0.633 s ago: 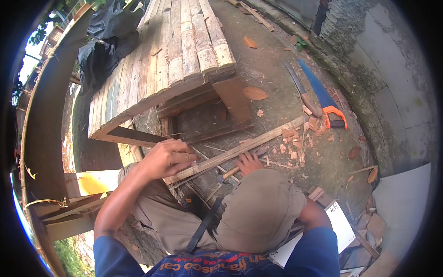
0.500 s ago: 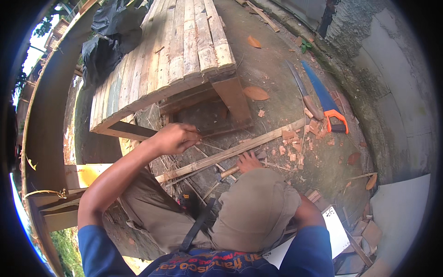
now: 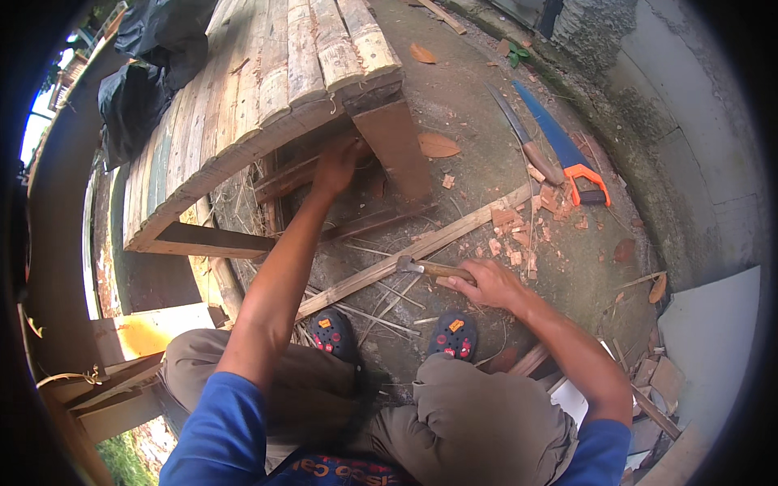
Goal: The person repairs a wooden structure by inserting a wooden plank into the frame and securing it with nails using a hammer. They repeatedly retrieve nails from a black plastic bag and hammer them into the frame.
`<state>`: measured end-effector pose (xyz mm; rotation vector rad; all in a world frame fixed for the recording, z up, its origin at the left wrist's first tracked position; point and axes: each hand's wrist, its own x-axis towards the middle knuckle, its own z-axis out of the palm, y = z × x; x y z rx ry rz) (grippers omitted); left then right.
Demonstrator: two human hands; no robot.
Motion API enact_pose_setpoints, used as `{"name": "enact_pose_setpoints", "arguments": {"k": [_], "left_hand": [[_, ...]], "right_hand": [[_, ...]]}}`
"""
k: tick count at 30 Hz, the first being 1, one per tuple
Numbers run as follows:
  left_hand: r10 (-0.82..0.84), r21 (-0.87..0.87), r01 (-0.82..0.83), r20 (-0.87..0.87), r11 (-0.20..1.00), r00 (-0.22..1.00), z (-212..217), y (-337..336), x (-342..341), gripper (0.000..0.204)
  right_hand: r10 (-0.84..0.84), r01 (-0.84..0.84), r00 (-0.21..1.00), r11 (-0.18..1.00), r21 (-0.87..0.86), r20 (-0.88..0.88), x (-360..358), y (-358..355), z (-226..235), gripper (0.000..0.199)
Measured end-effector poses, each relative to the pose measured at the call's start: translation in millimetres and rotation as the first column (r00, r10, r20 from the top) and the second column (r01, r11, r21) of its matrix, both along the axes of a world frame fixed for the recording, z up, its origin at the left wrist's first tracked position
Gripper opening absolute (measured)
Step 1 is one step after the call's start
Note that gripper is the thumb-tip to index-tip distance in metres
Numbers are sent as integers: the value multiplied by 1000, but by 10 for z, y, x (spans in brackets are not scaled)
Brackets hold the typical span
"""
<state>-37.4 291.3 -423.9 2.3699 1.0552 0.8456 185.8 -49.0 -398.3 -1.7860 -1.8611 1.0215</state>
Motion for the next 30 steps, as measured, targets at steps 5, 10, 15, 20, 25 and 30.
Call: {"name": "enact_pose_setpoints", "arguments": {"k": [5,10,15,20,25,30], "left_hand": [[-145,-4,146,-164,989,976,-98,337,231,33],[-179,-82,167,-172,982,969,-99,203,336,29],[-117,-213,133,82,968,990,88,189,425,25],[33,-323,38,214,946,976,64,422,753,21],[236,-410,-138,199,901,951,-110,520,704,18],[358,-459,-220,238,861,903,-371,526,664,15]], "right_hand": [[-236,245,969,954,-170,72,591,-172,410,45],[-502,524,850,837,-157,161,1345,-529,813,45],[-614,583,757,789,-194,-224,1320,137,698,40],[-598,586,633,785,-201,-493,911,1283,-182,38],[-611,557,334,742,-372,-718,354,1632,-273,36],[-605,557,293,737,-382,-740,425,1647,-407,34]]}}
